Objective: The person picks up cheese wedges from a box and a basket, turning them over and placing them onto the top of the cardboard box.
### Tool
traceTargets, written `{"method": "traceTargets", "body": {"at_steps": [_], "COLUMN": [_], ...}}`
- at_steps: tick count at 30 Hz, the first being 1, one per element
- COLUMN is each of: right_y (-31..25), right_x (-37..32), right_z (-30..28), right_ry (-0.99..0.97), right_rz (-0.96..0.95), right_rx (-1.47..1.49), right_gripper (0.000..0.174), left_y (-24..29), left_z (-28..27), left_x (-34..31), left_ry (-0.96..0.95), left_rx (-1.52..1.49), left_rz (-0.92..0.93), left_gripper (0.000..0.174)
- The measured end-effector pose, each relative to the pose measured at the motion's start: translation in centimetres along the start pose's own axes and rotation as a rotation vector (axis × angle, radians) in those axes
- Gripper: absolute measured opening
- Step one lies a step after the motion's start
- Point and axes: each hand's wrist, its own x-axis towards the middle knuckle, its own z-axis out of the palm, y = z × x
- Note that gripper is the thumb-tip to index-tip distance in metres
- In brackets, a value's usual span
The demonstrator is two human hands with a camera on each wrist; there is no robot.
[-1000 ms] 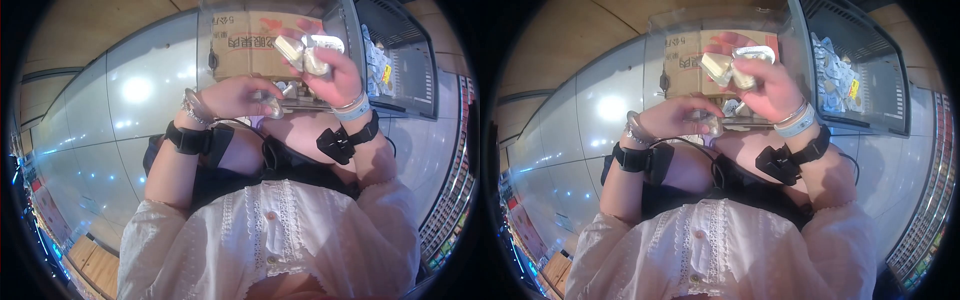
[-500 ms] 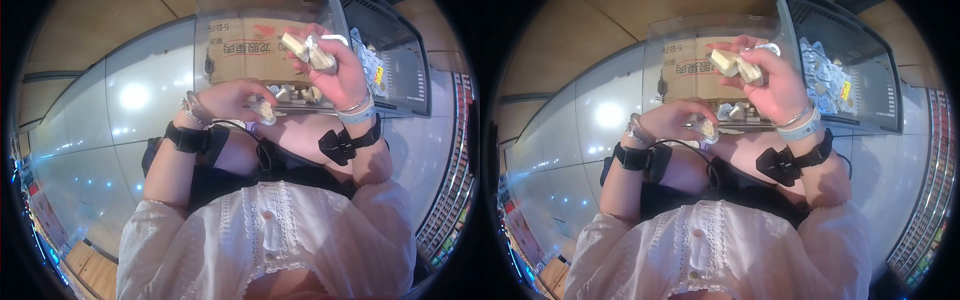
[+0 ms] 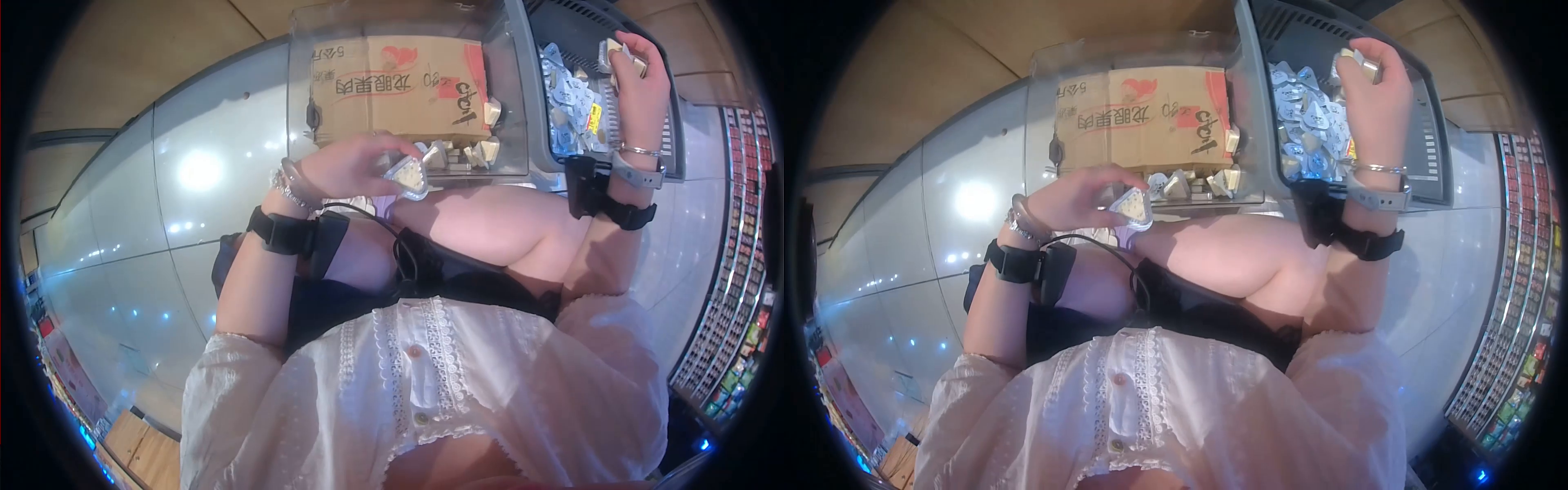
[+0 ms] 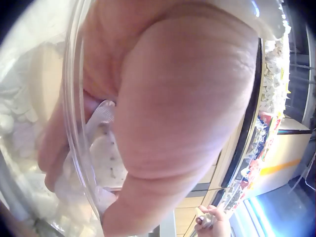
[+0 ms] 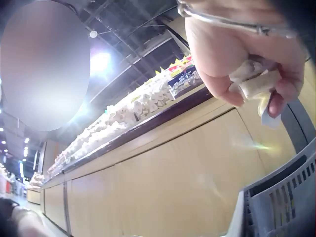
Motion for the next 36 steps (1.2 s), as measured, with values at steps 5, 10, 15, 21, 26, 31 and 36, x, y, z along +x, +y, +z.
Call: {"method": "traceTargets", "body": {"at_steps": [5,10,15,21,26,31,36], "right_y": [1.2,-2.3,-3.5,-3.9,-4.3,-4.9,-4.9], "right_x": [0.2,-3.1,-8.6,-9.7,-9.0,-9.1,-9.3], "right_z": [0.1,2.9,8.2,9.5,8.9,8.1,7.8], "right_ry": [-0.065,-0.347,-0.693,-0.799,-0.803,-0.802,-0.806], "right_rz": [-0.041,0.026,0.214,0.259,0.408,0.098,0.089], "right_rx": [-0.329,0.149,0.221,0.406,0.605,0.483,0.540], "right_gripper": [0.025,0.022,0.027,0.027,0.028,0.032,0.034], "left_y": [0.6,0.7,2.1,2.5,2.8,3.2,2.7], "left_z": [-0.4,-0.6,-0.3,0.0,-0.1,0.0,-0.5], "left_x": [-0.3,0.0,0.2,-0.2,-0.3,-0.6,-0.9], "left_ry": [0.118,0.279,0.490,0.544,0.609,0.749,0.877], "left_rx": [-0.149,-0.345,-0.473,-0.573,-0.735,-0.349,0.037], "left_rz": [-0.071,-0.093,0.089,0.151,0.142,0.224,0.315], "left_gripper": [0.047,0.048,0.049,0.057,0.065,0.070,0.070]}}
